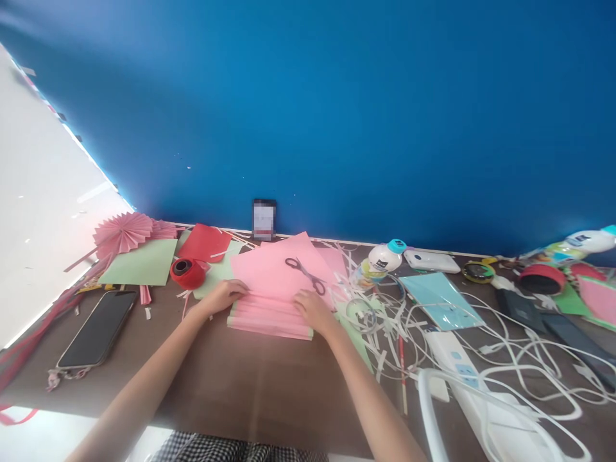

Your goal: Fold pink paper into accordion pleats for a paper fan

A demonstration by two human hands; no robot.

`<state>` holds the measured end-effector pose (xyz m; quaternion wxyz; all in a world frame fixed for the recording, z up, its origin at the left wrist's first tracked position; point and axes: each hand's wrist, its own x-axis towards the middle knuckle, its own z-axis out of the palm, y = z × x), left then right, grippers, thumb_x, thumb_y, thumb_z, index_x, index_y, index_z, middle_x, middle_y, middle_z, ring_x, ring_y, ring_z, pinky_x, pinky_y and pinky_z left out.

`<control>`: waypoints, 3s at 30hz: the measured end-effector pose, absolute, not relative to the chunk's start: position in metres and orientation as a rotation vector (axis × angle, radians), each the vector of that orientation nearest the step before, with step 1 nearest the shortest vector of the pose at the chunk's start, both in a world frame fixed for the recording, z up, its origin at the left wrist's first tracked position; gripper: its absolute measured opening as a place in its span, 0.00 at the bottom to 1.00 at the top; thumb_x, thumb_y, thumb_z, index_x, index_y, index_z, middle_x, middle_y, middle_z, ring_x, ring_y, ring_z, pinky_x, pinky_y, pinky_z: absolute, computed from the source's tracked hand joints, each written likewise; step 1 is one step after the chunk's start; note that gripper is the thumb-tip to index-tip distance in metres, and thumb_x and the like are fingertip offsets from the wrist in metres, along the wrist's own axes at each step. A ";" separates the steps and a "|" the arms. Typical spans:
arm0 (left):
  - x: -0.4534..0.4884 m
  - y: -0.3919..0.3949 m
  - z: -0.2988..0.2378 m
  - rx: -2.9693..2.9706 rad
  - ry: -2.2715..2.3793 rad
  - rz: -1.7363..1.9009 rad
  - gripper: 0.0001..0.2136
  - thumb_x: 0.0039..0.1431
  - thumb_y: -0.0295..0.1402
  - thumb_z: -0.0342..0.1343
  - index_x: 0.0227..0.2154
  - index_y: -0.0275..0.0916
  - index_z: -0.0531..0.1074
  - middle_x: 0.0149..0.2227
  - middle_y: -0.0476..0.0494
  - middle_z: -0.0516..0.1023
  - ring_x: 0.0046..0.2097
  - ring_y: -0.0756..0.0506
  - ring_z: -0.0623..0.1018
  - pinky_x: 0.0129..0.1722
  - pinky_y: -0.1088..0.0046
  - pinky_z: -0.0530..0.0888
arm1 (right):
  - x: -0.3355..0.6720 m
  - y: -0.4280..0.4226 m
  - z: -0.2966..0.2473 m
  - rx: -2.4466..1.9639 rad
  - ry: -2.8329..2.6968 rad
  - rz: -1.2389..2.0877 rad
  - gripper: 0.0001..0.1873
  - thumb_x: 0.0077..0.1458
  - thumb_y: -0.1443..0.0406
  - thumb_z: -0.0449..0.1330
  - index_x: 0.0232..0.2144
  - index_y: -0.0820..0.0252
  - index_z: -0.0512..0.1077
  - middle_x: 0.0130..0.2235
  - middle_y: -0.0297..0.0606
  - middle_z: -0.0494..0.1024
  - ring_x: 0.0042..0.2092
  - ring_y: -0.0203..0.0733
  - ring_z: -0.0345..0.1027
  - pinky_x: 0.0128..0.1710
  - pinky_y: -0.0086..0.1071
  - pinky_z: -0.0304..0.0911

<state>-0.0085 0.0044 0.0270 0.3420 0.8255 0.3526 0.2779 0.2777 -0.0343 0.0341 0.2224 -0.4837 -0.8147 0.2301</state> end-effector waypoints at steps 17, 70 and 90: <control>-0.012 -0.003 0.026 1.529 1.189 0.982 0.12 0.45 0.39 0.59 0.30 0.37 0.77 0.33 0.43 0.79 0.36 0.43 0.77 0.37 0.70 0.74 | 0.288 -0.051 0.037 -1.440 -1.377 0.989 0.13 0.38 0.58 0.65 0.28 0.57 0.76 0.35 0.40 0.77 0.39 0.47 0.70 0.40 0.42 0.66; 0.021 -0.007 0.055 2.646 0.875 0.270 0.09 0.57 0.26 0.45 0.31 0.37 0.71 0.33 0.44 0.75 0.36 0.47 0.73 0.34 0.75 0.65 | 0.250 -0.045 0.046 -1.310 -2.099 0.866 0.09 0.50 0.64 0.57 0.36 0.55 0.73 0.37 0.36 0.76 0.39 0.40 0.69 0.40 0.33 0.63; 0.006 -0.008 0.042 2.725 0.879 0.328 0.11 0.60 0.26 0.39 0.36 0.37 0.68 0.34 0.44 0.71 0.36 0.48 0.70 0.36 0.74 0.66 | 0.262 -0.049 0.033 -1.041 -2.328 0.066 0.08 0.56 0.69 0.51 0.33 0.60 0.71 0.33 0.38 0.76 0.35 0.38 0.67 0.36 0.32 0.60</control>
